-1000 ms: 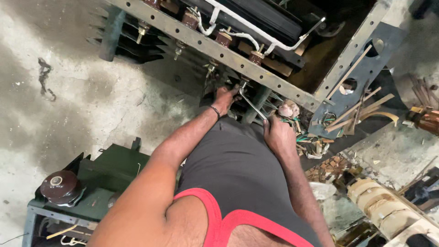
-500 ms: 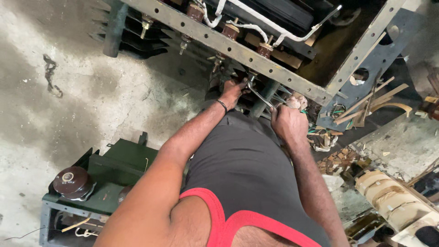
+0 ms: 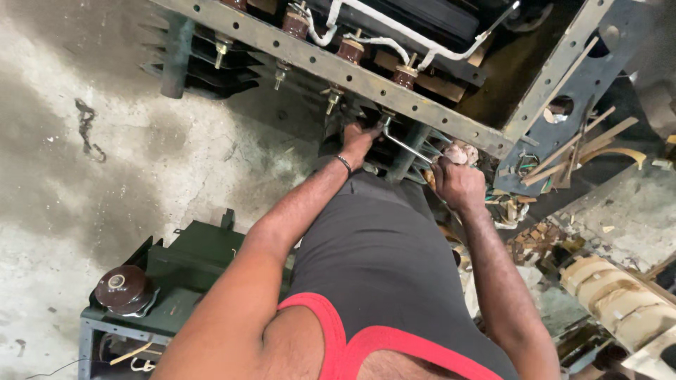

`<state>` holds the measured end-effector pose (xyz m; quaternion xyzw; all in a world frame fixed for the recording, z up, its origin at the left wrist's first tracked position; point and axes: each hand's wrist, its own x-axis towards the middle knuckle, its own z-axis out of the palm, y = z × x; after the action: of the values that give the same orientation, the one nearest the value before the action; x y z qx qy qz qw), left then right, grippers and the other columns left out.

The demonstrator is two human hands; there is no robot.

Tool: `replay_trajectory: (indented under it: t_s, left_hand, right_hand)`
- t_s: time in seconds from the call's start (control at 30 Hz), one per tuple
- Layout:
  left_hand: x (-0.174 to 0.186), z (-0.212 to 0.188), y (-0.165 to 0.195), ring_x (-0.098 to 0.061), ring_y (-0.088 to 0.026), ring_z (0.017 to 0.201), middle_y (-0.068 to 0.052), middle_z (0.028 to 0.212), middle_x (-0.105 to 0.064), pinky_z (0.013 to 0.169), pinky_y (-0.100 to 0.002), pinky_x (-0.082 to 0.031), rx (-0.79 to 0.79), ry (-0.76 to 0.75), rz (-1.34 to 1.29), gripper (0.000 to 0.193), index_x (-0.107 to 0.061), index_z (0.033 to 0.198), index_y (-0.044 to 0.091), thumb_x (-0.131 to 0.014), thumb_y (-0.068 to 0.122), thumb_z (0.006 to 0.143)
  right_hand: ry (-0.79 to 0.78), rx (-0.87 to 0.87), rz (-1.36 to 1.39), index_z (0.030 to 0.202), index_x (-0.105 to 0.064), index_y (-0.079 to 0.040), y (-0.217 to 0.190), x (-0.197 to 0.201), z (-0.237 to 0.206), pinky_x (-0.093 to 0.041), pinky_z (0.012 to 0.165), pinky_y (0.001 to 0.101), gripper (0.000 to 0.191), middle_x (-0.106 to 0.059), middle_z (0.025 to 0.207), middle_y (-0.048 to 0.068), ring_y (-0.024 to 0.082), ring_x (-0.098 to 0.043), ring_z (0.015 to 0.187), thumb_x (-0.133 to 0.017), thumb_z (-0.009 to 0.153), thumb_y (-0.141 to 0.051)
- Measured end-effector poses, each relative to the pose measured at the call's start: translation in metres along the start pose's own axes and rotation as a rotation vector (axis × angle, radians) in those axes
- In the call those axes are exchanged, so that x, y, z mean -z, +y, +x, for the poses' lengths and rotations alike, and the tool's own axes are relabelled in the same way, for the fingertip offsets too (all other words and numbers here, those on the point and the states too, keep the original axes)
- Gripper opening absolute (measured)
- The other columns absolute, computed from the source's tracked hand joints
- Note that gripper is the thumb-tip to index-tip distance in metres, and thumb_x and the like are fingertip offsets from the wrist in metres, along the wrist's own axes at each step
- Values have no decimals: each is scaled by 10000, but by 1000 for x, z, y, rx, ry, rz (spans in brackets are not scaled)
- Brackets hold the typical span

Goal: The person works on a transformer tank in a workshop, using a wrench to tighten bolts on the underside of the unit and fitting small hardware by hand. They then pick up pliers and work on the wired terminal connections along the tank's edge.

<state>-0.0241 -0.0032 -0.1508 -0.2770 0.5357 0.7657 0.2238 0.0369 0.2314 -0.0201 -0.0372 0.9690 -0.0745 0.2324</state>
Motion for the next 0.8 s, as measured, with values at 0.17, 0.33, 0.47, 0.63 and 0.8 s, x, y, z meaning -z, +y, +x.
replay_trajectory:
  t_s: [0.17, 0.33, 0.47, 0.63, 0.8]
  left_hand:
    - [-1, 4, -2, -531, -129, 684, -17, 795, -610, 562, -341, -439, -7, 122, 176, 380, -644, 905, -123, -921, 137, 880]
    - [-2, 3, -1, -619, -104, 662, -27, 805, -708, 543, -296, -493, -63, 63, 55, 210, -722, 874, -26, -863, 118, 818]
    - [-2, 1, 1, -610, -111, 635, -49, 777, -707, 534, -285, -470, -19, 74, 133, 234, -711, 836, -53, -868, 119, 857]
    - [4, -3, -4, -658, -120, 634, -74, 804, -765, 564, -276, -499, 56, 1, -29, 204, -706, 864, -48, -821, 118, 891]
    - [6, -2, -7, -662, -134, 683, -80, 866, -759, 599, -279, -514, 53, -47, -89, 208, -748, 912, -50, -776, 151, 957]
  right_hand:
    - [4, 4, 14, 1018, -682, -108, 11, -18, 1, -536, 614, 550, 338, -694, 756, 190, 420, -681, 681, -561, 1046, -422]
    - [-46, 63, 98, 1073, -722, -158, 26, -41, 20, -547, 667, 559, 300, -717, 827, 188, 435, -688, 738, -552, 1015, -398]
    - [-25, 142, 175, 1083, -723, -142, 30, -39, 23, -545, 705, 556, 299, -720, 863, 194, 433, -691, 786, -542, 1024, -373]
    - [-98, -27, 161, 1019, -700, -125, 5, -15, -2, -540, 687, 560, 306, -708, 813, 205, 433, -688, 766, -560, 1038, -395]
    - [-59, -79, 156, 994, -669, -47, -41, 23, -21, -528, 618, 573, 327, -684, 723, 238, 455, -674, 680, -596, 1020, -364]
